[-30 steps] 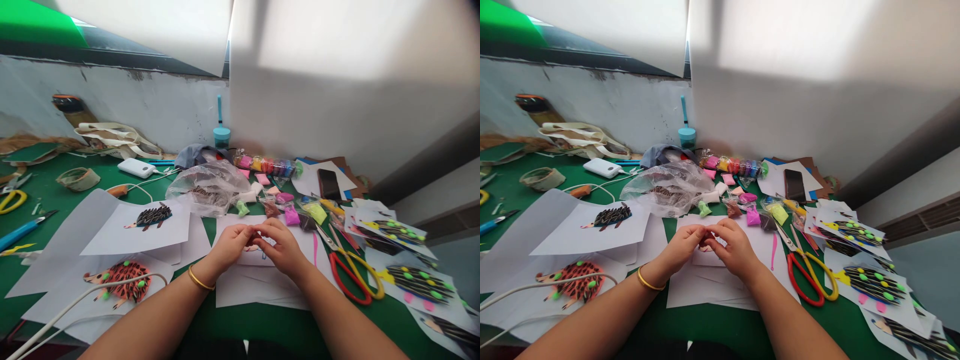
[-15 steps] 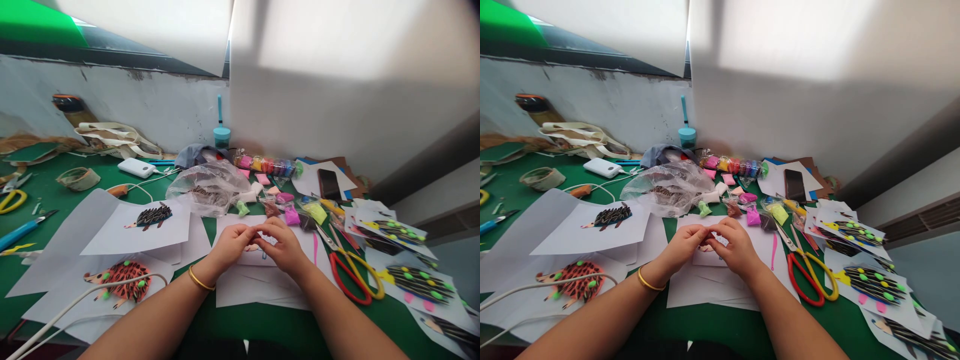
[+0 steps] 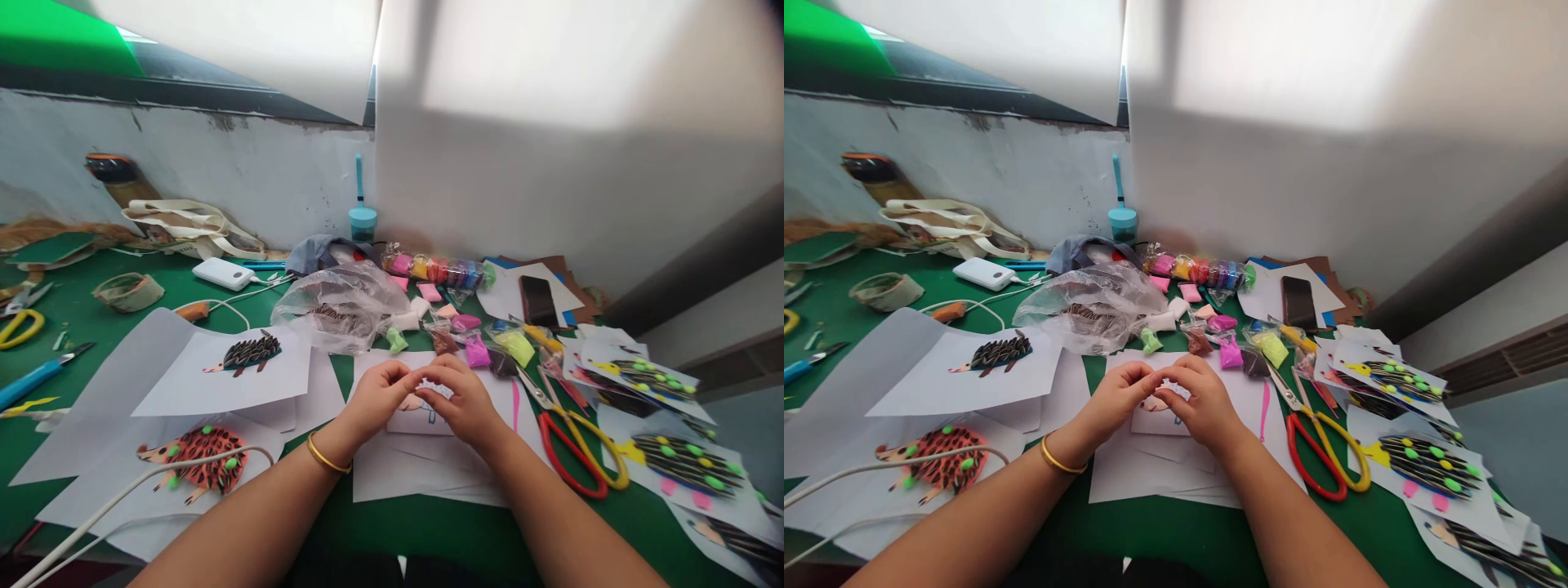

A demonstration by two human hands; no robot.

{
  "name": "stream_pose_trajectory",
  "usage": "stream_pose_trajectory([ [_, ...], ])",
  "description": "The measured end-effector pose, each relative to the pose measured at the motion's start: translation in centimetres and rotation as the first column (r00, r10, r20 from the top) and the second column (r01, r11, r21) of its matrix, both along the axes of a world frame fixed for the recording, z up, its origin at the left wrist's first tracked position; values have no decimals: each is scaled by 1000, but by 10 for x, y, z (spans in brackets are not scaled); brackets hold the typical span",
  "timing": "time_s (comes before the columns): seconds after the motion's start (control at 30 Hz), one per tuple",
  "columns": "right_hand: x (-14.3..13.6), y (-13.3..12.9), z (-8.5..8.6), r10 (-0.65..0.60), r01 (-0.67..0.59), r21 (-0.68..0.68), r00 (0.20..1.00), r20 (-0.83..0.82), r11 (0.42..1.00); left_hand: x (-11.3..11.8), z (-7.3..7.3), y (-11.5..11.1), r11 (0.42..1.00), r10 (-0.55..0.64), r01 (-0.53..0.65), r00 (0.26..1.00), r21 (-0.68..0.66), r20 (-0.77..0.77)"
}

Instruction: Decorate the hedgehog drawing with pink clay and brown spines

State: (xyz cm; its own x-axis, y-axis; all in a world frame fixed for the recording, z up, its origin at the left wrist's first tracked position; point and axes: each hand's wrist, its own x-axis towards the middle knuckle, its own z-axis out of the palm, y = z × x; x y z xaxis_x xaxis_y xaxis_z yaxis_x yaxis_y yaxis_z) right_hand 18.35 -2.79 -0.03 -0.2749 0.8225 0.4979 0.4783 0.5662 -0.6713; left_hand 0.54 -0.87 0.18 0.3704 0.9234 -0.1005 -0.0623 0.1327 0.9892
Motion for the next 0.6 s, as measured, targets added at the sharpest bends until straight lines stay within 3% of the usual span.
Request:
stream_pose_trajectory([
  [0.17, 0, 0, 0, -9, 9, -4, 1000, -28, 1000, 0, -3, -1, 991, -39, 51, 995, 127, -96],
  [0.4, 0, 1, 2, -52, 52, -7, 997, -55, 999, 1, 0, 1, 998, 12, -12, 1000, 61, 6],
  [0.6, 1, 2, 4, 18, -18, -12, 999, -49, 1000, -1, 1, -1, 990, -21, 34, 996, 140, -88],
])
